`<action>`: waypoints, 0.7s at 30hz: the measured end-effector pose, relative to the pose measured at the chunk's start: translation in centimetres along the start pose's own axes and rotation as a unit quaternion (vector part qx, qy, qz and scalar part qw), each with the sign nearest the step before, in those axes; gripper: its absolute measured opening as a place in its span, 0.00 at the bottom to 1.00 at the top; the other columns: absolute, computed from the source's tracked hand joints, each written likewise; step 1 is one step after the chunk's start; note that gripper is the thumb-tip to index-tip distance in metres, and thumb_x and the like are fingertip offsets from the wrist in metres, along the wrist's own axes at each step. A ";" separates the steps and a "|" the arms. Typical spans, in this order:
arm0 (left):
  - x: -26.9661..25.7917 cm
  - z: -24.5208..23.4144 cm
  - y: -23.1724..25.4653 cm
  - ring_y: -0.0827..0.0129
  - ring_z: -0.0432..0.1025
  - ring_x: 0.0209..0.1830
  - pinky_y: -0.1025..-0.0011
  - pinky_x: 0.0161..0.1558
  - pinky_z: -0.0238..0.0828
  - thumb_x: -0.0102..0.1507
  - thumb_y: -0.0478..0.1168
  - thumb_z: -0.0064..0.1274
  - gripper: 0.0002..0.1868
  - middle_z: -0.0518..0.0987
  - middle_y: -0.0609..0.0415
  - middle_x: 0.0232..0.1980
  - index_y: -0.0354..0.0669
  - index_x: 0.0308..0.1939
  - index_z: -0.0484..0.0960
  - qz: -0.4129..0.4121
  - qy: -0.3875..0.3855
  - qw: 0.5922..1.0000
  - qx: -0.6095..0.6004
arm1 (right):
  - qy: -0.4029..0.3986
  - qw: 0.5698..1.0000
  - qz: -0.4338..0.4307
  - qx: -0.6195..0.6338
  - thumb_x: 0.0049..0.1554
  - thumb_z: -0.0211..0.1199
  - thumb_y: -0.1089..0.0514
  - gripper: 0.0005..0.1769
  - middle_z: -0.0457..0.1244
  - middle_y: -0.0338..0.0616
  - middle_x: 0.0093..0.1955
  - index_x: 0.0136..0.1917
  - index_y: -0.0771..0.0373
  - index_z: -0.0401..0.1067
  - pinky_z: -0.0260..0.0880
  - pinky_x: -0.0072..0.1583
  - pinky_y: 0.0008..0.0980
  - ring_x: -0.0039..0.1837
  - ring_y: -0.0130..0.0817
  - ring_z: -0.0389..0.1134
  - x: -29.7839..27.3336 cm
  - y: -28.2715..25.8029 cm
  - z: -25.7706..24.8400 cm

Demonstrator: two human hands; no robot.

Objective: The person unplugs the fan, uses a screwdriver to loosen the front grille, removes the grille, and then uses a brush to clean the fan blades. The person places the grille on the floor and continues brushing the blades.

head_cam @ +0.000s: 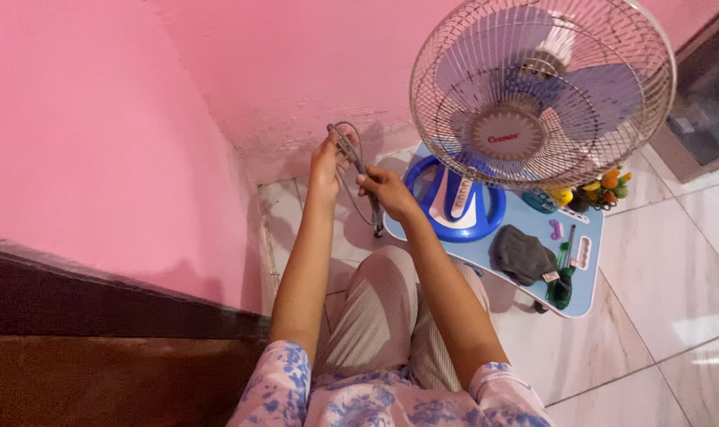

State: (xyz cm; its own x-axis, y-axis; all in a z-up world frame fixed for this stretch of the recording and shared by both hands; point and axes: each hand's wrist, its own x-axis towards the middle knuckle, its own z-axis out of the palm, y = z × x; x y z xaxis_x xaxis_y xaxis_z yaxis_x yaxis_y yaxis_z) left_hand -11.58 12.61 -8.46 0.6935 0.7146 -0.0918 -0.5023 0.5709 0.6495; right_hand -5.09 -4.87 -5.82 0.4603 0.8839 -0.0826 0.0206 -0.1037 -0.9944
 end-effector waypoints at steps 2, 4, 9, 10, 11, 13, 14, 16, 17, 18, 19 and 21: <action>-0.2 -0.6 0.1 0.58 0.77 0.51 0.60 0.51 0.77 0.68 0.52 0.54 0.25 0.81 0.46 0.49 0.34 0.58 0.76 -0.011 0.008 1.000 0.014 | 0.017 0.996 -0.021 0.089 0.63 0.63 0.57 0.09 0.64 0.36 0.38 0.50 0.66 0.76 0.63 0.46 0.26 0.41 0.24 0.64 1.5 1.9 0.0; -0.8 -1.2 0.0 0.59 0.77 0.52 0.60 0.52 0.77 0.67 0.54 0.55 0.27 0.81 0.47 0.52 0.36 0.60 0.73 -0.005 0.026 0.999 0.032 | 0.051 0.988 -0.038 0.141 0.63 0.63 0.58 0.08 0.65 0.36 0.38 0.46 0.67 0.75 0.66 0.46 0.26 0.41 0.25 0.66 2.9 3.8 0.2; -3.0 -2.4 -0.8 0.68 0.71 0.62 0.66 0.59 0.69 0.69 0.52 0.57 0.33 0.74 0.46 0.67 0.35 0.68 0.66 0.152 0.162 0.955 0.196 | 0.161 0.964 -0.071 0.199 0.64 0.64 0.58 0.10 0.63 0.38 0.36 0.47 0.68 0.75 0.70 0.44 0.29 0.39 0.27 0.65 5.8 6.7 0.6; -3.4 -2.8 -0.9 0.68 0.73 0.59 0.67 0.55 0.72 0.69 0.51 0.57 0.31 0.76 0.45 0.64 0.33 0.67 0.68 0.141 0.163 0.956 0.198 | 0.185 0.963 -0.070 0.183 0.64 0.63 0.58 0.09 0.63 0.37 0.36 0.50 0.68 0.75 0.71 0.44 0.29 0.38 0.27 0.65 6.2 6.7 0.8; -3.9 -3.1 -1.2 0.67 0.75 0.55 0.68 0.52 0.74 0.69 0.50 0.56 0.30 0.77 0.44 0.61 0.30 0.66 0.71 0.129 0.164 0.957 0.201 | 0.209 0.961 -0.070 0.167 0.63 0.63 0.58 0.11 0.62 0.36 0.36 0.54 0.68 0.75 0.71 0.43 0.29 0.38 0.27 0.65 6.6 6.7 1.0; -4.5 -3.5 -2.4 0.67 0.78 0.49 0.69 0.48 0.78 0.68 0.46 0.55 0.28 0.79 0.45 0.59 0.28 0.65 0.73 0.118 0.157 0.957 0.216 | 0.246 0.961 -0.058 0.114 0.63 0.61 0.58 0.16 0.62 0.37 0.35 0.62 0.67 0.72 0.69 0.42 0.29 0.37 0.27 0.64 7.0 6.6 1.1; -4.7 -3.8 -3.1 0.67 0.79 0.48 0.70 0.48 0.79 0.67 0.43 0.54 0.28 0.79 0.48 0.59 0.29 0.66 0.72 0.119 0.150 0.955 0.227 | 0.259 0.962 -0.046 0.078 0.64 0.60 0.57 0.20 0.61 0.38 0.34 0.67 0.66 0.69 0.67 0.41 0.30 0.37 0.28 0.64 7.1 6.7 1.4; -4.5 -4.7 -4.3 0.69 0.78 0.46 0.71 0.47 0.79 0.67 0.40 0.53 0.27 0.80 0.49 0.57 0.30 0.68 0.71 0.109 0.142 0.950 0.256 | 0.265 0.964 -0.011 0.028 0.64 0.56 0.57 0.25 0.61 0.40 0.34 0.73 0.64 0.62 0.65 0.40 0.31 0.37 0.28 0.65 7.5 7.2 1.7; -4.3 -5.3 -4.9 0.70 0.77 0.46 0.72 0.47 0.79 0.69 0.39 0.51 0.26 0.81 0.48 0.55 0.31 0.69 0.72 0.099 0.142 0.946 0.273 | 0.259 0.966 0.011 0.015 0.64 0.54 0.56 0.27 0.62 0.40 0.35 0.75 0.63 0.58 0.66 0.39 0.33 0.37 0.28 0.65 7.8 7.5 1.9; -3.7 -5.7 -5.4 0.72 0.76 0.45 0.73 0.46 0.78 0.70 0.39 0.50 0.25 0.81 0.47 0.53 0.32 0.70 0.73 0.089 0.140 0.943 0.289 | 0.254 0.967 0.032 0.001 0.65 0.52 0.56 0.29 0.62 0.41 0.35 0.77 0.62 0.55 0.66 0.39 0.34 0.37 0.28 0.65 8.3 7.8 1.9; -3.0 -6.2 -5.7 0.71 0.76 0.46 0.73 0.47 0.78 0.70 0.38 0.50 0.25 0.81 0.47 0.53 0.32 0.71 0.72 0.086 0.126 0.948 0.279 | 0.236 0.972 0.005 -0.001 0.65 0.52 0.57 0.29 0.63 0.41 0.37 0.77 0.65 0.55 0.68 0.42 0.33 0.39 0.28 0.66 8.7 8.2 1.7; -2.0 -8.0 -5.9 0.69 0.76 0.48 0.72 0.50 0.77 0.72 0.37 0.49 0.25 0.81 0.46 0.55 0.33 0.72 0.71 0.078 0.103 0.958 0.258 | 0.197 0.979 -0.046 -0.004 0.66 0.52 0.59 0.28 0.64 0.41 0.41 0.77 0.69 0.54 0.71 0.47 0.31 0.42 0.29 0.68 9.3 9.4 1.4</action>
State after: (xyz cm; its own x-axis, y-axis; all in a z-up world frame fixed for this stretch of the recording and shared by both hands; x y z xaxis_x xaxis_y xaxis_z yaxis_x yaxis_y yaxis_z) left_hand -14.14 11.06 -18.10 0.4876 0.8699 -0.0747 -0.2334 0.2123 0.9489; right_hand -1.86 3.01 -16.04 0.7634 0.6447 0.0404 0.0844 -0.0375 -0.9957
